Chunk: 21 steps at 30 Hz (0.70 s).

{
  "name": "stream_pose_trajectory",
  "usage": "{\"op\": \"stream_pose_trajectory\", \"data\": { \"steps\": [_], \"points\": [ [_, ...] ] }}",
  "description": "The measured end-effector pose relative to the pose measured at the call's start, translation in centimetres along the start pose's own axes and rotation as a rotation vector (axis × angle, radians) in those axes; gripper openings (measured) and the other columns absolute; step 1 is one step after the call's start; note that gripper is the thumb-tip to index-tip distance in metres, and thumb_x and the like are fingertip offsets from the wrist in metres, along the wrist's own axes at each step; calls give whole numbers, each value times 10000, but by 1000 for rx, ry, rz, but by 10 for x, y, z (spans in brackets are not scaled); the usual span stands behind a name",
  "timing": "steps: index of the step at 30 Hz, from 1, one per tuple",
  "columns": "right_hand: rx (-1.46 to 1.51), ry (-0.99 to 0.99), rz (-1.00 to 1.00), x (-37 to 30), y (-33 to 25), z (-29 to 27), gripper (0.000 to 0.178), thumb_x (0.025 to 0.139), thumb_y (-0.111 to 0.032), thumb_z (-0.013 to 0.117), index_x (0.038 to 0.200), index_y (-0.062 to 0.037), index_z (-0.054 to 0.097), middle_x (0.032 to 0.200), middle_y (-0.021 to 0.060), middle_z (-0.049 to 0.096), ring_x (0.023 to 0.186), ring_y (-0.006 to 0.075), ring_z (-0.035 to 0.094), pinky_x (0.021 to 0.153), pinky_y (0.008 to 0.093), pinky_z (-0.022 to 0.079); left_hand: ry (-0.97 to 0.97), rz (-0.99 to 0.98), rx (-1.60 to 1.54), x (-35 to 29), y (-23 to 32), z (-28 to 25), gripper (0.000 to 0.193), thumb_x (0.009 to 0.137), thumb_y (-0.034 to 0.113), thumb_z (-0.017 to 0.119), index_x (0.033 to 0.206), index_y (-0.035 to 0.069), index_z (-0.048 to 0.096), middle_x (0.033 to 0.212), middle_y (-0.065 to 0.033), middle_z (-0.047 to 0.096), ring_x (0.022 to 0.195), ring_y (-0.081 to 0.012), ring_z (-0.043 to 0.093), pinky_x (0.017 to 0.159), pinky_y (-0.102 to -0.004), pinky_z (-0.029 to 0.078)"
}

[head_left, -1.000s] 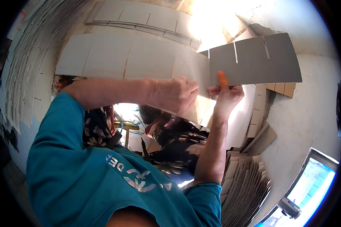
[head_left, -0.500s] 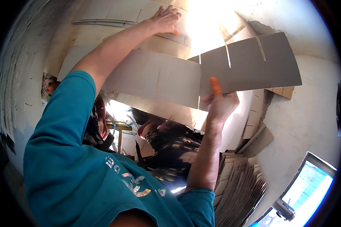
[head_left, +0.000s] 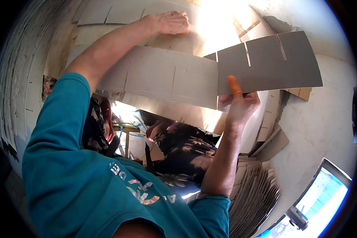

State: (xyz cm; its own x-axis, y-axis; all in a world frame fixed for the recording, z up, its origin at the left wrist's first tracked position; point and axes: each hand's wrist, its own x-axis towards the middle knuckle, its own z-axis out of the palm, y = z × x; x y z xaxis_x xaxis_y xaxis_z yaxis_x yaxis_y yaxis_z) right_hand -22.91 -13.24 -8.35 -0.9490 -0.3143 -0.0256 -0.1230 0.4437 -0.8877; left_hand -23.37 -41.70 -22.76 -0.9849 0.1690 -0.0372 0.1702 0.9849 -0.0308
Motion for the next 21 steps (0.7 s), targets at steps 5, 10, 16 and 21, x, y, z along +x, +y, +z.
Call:
{"op": "stream_pose_trajectory", "data": {
  "steps": [5, 10, 16, 21],
  "points": [
    [59, 3, 12, -2, 1, 2, 156, 829, -104, 679, 777, 20, 601, 574, 59, 593, 387, 101, 529, 331, 210, 364, 275, -49, -114, 2, -2, 12, 95, 802, 10, 516, 869, -25, 572, 887, -125, 583, 923, -251, 567, 767, -341, 518],
    [33, -27, 13, -8, -4, 12, 146, 844, -115, 661, 850, 24, 618, 544, 48, 582, 383, 97, 519, 352, 216, 371, 451, -114, -8, -6, 5, -14, 199, 777, -4, 538, 969, -36, 577, 873, -117, 570, 907, -238, 567, 739, -341, 526],
    [0, -46, -10, -9, -6, 15, 129, 848, -101, 654, 865, 24, 626, 537, 45, 581, 392, 91, 520, 351, 226, 355, 641, -32, 83, -23, 23, -64, 301, 749, 31, 580, 1034, -64, 558, 825, -93, 532, 819, -198, 540, 615, -294, 511],
    [19, -28, -19, -9, -4, 15, 137, 844, -92, 656, 883, 36, 628, 561, 57, 593, 390, 92, 517, 354, 226, 359, 608, 62, 105, -37, 41, -88, 348, 707, 27, 596, 1030, -96, 548, 796, -76, 516, 781, -190, 523, 575, -283, 499]
  ]
}}
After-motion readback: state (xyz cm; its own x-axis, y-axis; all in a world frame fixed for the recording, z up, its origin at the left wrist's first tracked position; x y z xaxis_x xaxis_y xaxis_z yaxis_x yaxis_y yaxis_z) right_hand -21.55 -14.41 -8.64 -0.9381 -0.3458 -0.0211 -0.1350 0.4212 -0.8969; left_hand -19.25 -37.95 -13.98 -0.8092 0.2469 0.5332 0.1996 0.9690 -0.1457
